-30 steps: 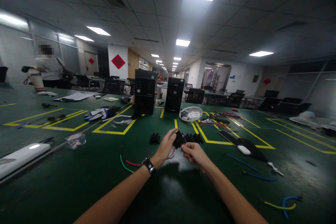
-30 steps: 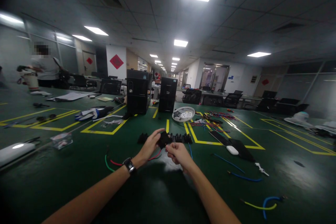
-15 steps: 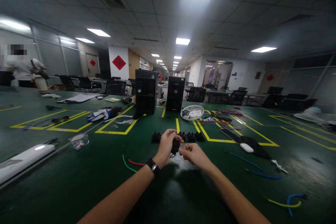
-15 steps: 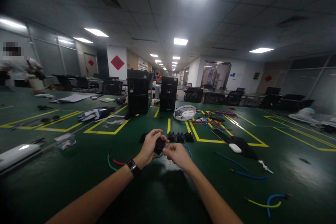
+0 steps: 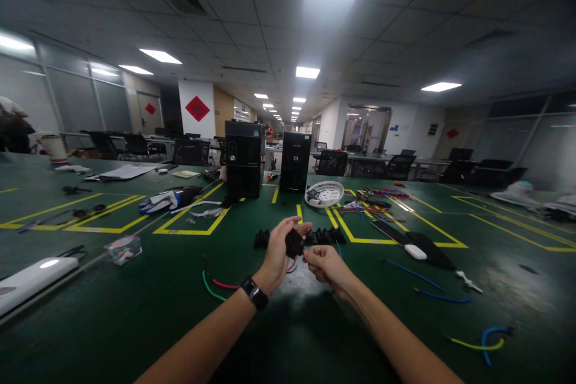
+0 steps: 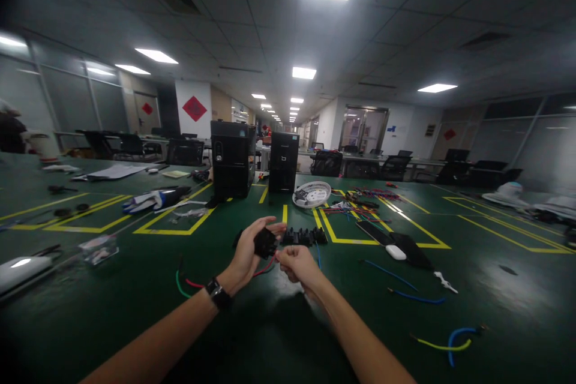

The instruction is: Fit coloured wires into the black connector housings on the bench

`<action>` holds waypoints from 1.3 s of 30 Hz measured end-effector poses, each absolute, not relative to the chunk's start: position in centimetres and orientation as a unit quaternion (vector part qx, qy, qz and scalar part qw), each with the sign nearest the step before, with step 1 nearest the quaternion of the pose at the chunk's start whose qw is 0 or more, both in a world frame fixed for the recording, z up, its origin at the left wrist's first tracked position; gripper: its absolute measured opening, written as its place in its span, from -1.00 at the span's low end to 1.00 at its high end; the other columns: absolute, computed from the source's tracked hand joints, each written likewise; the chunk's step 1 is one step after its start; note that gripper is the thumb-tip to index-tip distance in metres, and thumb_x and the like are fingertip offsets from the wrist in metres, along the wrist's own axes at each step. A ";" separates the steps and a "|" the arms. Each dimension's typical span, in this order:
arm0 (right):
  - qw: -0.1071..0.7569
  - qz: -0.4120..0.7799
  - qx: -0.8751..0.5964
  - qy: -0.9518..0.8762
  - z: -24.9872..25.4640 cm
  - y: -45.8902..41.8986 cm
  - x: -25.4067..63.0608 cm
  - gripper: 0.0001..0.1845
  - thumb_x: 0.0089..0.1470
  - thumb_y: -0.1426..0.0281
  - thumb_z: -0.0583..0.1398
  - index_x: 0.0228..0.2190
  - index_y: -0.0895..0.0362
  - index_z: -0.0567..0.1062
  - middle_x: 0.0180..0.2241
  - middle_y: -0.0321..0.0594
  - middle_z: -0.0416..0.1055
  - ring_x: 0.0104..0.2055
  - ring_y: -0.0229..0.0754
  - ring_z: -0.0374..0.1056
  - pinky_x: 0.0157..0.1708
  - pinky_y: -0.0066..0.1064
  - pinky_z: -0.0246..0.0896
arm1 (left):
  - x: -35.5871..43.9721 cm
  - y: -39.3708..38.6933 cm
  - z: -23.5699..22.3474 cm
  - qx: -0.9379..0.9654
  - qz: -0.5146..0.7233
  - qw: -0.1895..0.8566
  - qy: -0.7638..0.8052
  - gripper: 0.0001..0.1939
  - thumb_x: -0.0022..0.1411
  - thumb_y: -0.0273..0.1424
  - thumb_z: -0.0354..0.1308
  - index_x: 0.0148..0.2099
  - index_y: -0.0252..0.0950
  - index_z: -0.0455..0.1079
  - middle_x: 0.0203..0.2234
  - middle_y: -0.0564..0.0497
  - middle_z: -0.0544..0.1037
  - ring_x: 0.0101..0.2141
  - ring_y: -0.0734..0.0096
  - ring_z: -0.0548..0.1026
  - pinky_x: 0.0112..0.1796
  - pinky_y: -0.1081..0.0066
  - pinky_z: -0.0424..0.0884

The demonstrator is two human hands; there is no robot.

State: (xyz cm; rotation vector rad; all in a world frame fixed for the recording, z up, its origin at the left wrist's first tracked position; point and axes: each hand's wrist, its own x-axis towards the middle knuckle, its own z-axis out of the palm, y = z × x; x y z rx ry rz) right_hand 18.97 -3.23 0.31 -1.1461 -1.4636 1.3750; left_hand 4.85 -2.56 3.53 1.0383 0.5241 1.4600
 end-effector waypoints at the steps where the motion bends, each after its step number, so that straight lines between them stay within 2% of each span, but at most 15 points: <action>1: 0.405 0.558 -0.442 -0.574 0.6 -3.3 19.1 -0.49 -0.16 -0.08 0.25 -0.54 0.09 0.26 -0.75 -0.56 0.07 -0.76 -0.47 -0.24 -0.72 -0.52 -0.36 | 4.7 -2.8 3.8 0.472 0.627 0.584 0.206 -0.65 0.20 -0.22 0.09 -0.06 -0.35 0.37 -0.19 -0.20 0.59 -0.13 0.17 0.52 -0.12 0.29 0.37; 4: 0.401 0.587 -0.419 -0.565 1.2 -3.8 19.0 -0.46 -0.17 -0.10 0.26 -0.51 0.08 0.24 -0.76 -0.62 -0.06 -0.75 -0.48 -0.31 -0.73 -0.54 -0.37 | 4.3 -3.5 4.1 0.571 0.626 0.492 0.200 -0.64 0.21 -0.23 0.11 0.00 -0.31 0.38 -0.08 -0.17 0.55 -0.06 0.18 0.49 -0.04 0.29 0.33; 7: 0.390 0.598 -0.412 -0.566 1.1 -4.2 18.4 -0.46 -0.15 -0.09 0.27 -0.51 0.09 0.24 -0.77 -0.62 -0.07 -0.76 -0.49 -0.30 -0.75 -0.55 -0.37 | 4.4 -3.7 3.6 0.594 0.640 0.431 0.228 -0.66 0.26 -0.24 0.06 0.01 -0.30 0.34 -0.18 -0.13 0.57 -0.23 0.27 0.54 -0.12 0.30 0.37; 10: 0.391 0.591 -0.418 -0.569 0.6 -4.3 17.7 -0.47 -0.10 -0.10 0.22 -0.52 0.10 0.26 -0.78 -0.59 -0.01 -0.78 -0.48 -0.27 -0.77 -0.55 -0.36 | 5.0 -3.4 3.1 0.539 0.670 0.431 0.273 -0.70 0.29 -0.22 -0.01 -0.07 -0.31 0.35 -0.32 -0.09 0.58 -0.32 0.30 0.53 -0.22 0.33 0.40; 13: 0.393 0.572 -0.431 -0.577 0.2 -4.2 17.6 -0.48 -0.08 -0.11 0.19 -0.53 0.11 0.29 -0.79 -0.57 0.02 -0.79 -0.47 -0.25 -0.78 -0.55 -0.37 | 5.6 -3.0 2.6 0.527 0.671 0.405 0.328 -0.76 0.25 -0.25 0.04 -0.22 -0.32 0.40 -0.40 -0.05 0.55 -0.34 0.32 0.51 -0.27 0.38 0.39; 18: 0.375 0.529 -0.446 -0.617 0.1 -4.1 17.6 -0.50 -0.03 -0.07 0.17 -0.52 0.13 0.36 -0.77 -0.53 0.05 -0.77 -0.44 -0.22 -0.74 -0.53 -0.33 | 5.2 -2.7 2.5 0.579 0.641 0.376 0.335 -0.79 0.23 -0.26 0.06 -0.28 -0.30 0.41 -0.50 0.00 0.52 -0.42 0.34 0.50 -0.39 0.44 0.36; 22: 0.379 0.465 -0.441 -0.668 1.3 -4.8 17.1 -0.63 0.01 0.10 0.23 -0.54 0.17 0.45 -0.66 -0.41 0.17 -0.63 -0.39 -0.02 -0.64 -0.52 -0.24 | 4.1 -1.7 2.5 0.553 0.661 0.398 0.314 -0.71 0.25 -0.24 -0.01 -0.40 -0.31 0.37 -0.63 0.03 0.47 -0.54 0.36 0.50 -0.46 0.45 0.36; 25: 0.359 0.408 -0.425 -0.724 2.5 -5.5 17.2 -0.71 0.08 0.20 0.19 -0.50 0.16 0.49 -0.61 -0.38 0.21 -0.56 -0.34 0.04 -0.57 -0.51 -0.16 | 3.2 -0.8 2.5 0.514 0.689 0.421 0.289 -0.67 0.26 -0.20 -0.04 -0.42 -0.31 0.34 -0.66 0.07 0.43 -0.60 0.37 0.51 -0.52 0.46 0.36; 27: 0.339 0.368 -0.432 -0.751 2.9 -5.6 17.4 -0.68 0.14 0.20 0.12 -0.48 0.16 0.50 -0.61 -0.37 0.21 -0.56 -0.32 0.05 -0.56 -0.49 -0.13 | 2.6 -0.4 2.6 0.501 0.709 0.413 0.275 -0.68 0.25 -0.19 -0.05 -0.39 -0.31 0.34 -0.65 0.09 0.42 -0.61 0.37 0.52 -0.55 0.47 0.36; 32: 0.337 0.263 -0.448 -0.785 2.8 -5.6 17.1 -0.64 0.20 0.27 0.05 -0.48 0.15 0.53 -0.57 -0.32 0.31 -0.48 -0.24 0.20 -0.46 -0.46 -0.02 | 1.7 -0.2 2.8 0.495 0.722 0.403 0.268 -0.74 0.22 -0.25 -0.03 -0.10 -0.27 0.28 -0.63 0.15 0.45 -0.67 0.45 0.47 -0.61 0.51 0.34; 35: 0.319 0.240 -0.447 -0.800 3.3 -5.7 16.8 -0.64 0.19 0.30 0.05 -0.50 0.14 0.54 -0.54 -0.29 0.39 -0.44 -0.20 0.27 -0.41 -0.45 0.02 | 2.2 -0.2 2.3 0.509 0.709 0.399 0.281 -0.76 0.18 -0.31 -0.02 -0.10 -0.25 0.25 -0.64 0.18 0.42 -0.71 0.51 0.42 -0.65 0.56 0.28; 39: 0.337 0.208 -0.473 -0.787 3.6 -5.9 17.3 -0.62 0.20 0.24 0.04 -0.50 0.13 0.53 -0.59 -0.29 0.37 -0.48 -0.18 0.27 -0.47 -0.44 0.00 | 3.5 0.4 2.2 0.451 0.707 0.475 0.268 -0.72 0.13 -0.34 -0.06 -0.07 -0.23 0.19 -0.65 0.20 0.38 -0.72 0.46 0.42 -0.68 0.54 0.26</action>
